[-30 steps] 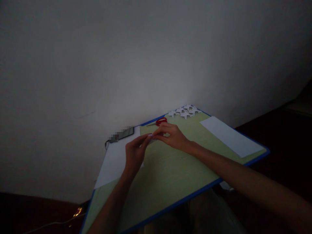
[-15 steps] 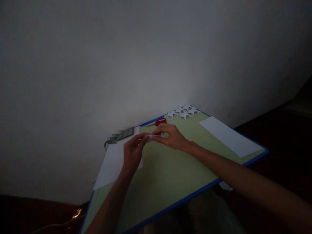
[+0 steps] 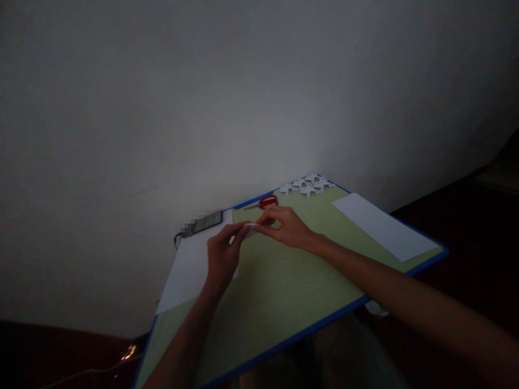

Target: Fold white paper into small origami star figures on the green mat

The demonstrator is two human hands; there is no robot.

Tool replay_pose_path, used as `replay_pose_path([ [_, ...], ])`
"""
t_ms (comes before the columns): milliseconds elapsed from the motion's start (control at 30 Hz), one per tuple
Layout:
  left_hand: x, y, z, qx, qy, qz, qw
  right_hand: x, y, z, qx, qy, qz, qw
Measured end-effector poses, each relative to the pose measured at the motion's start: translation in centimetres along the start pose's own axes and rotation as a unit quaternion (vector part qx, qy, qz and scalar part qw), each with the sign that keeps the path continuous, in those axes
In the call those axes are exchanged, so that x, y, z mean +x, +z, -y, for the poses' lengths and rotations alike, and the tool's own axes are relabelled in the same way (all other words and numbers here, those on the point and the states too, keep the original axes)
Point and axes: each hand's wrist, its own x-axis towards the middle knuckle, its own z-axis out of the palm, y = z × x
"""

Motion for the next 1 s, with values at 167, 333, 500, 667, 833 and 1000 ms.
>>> replay_pose_path([
  [167, 0.06, 0.03, -0.08, 0.002, -0.001, 0.009, 1.0, 0.07, -0.21, 0.06, -0.003, 0.011, 0.015, 1.0],
  [333, -0.13, 0.03, -0.33, -0.002, -0.004, 0.022, 1.0, 0.18, -0.43, 0.23, -0.016, 0.0, 0.032, 0.999],
  [500, -0.18, -0.03, -0.21, -0.022, -0.014, 0.025, 0.999, 0.19, -0.31, 0.1, -0.011, 0.012, 0.03, 0.999],
  [667, -0.15, -0.13, 0.1, -0.036, -0.025, 0.033, 0.998, 0.37, -0.24, 0.41, 0.012, 0.013, 0.036, 0.999],
  [833, -0.15, -0.26, 0.22, -0.044, -0.033, 0.024, 0.998, 0.53, -0.21, 0.44, 0.027, 0.006, 0.033, 0.999],
  [1000, -0.12, 0.02, 0.35, -0.085, -0.061, 0.008, 0.994, 0.3, -0.1, 0.16, 0.0, -0.007, 0.02, 1.0],
])
